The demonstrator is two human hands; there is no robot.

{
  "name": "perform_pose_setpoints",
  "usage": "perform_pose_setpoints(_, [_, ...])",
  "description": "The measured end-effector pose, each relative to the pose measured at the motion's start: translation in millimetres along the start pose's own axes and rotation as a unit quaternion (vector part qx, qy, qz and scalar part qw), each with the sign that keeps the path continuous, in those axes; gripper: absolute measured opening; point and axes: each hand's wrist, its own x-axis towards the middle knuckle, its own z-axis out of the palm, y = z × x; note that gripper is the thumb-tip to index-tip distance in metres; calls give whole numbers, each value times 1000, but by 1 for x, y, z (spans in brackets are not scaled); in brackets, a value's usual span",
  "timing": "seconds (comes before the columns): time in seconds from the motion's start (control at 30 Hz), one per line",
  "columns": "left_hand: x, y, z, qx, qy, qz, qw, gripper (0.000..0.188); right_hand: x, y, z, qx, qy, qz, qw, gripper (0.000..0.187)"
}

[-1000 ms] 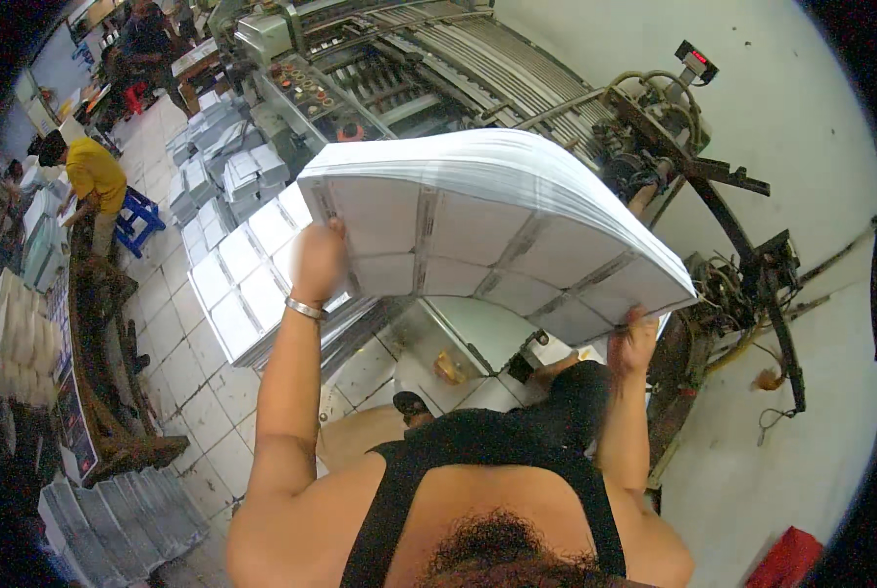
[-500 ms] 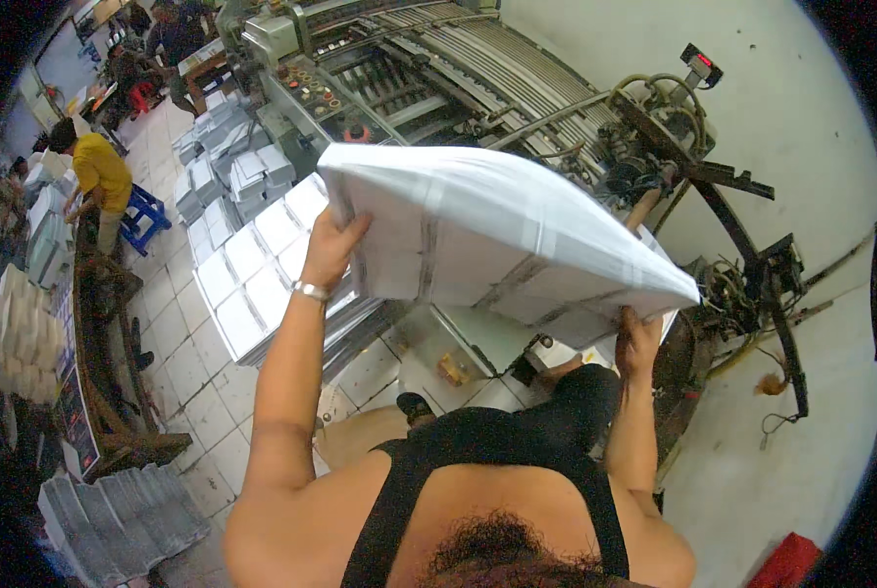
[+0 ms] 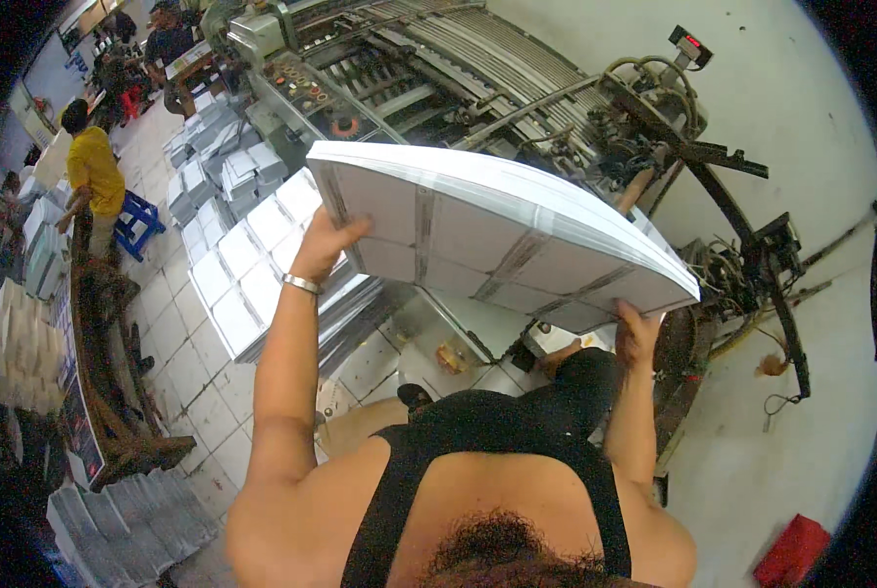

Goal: The person fans through a stack of printed paper documents, lifts the stack to align the sheets, and places them into the feeder mechanism of a printing or binding machine.

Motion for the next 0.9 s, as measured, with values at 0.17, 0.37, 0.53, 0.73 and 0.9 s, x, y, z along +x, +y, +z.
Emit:
perform_pose_setpoints(0.17, [15,4,1,34,-2,1,999,35,24,4,7,-29,-1,7,1000,66])
perform_pose_setpoints(0.37, [8,4,8,-19,12,42,999,31,13,-12,22,-1,-16,-35,999,63])
perform_pose_setpoints(0.53, [14,0,6,32,-15,7,999,32,8,-12,14,-18,16,-49,999,55])
perform_pose_setpoints(0.73, [7,-15,-5,-114,-35,-6,993,49,-9,-14,7,5,35,-42,998,44])
perform_pose_setpoints(0.9, [18,-32,-16,-11,-22,6,1000,51,2,-8,14,-125,19,-34,991,41])
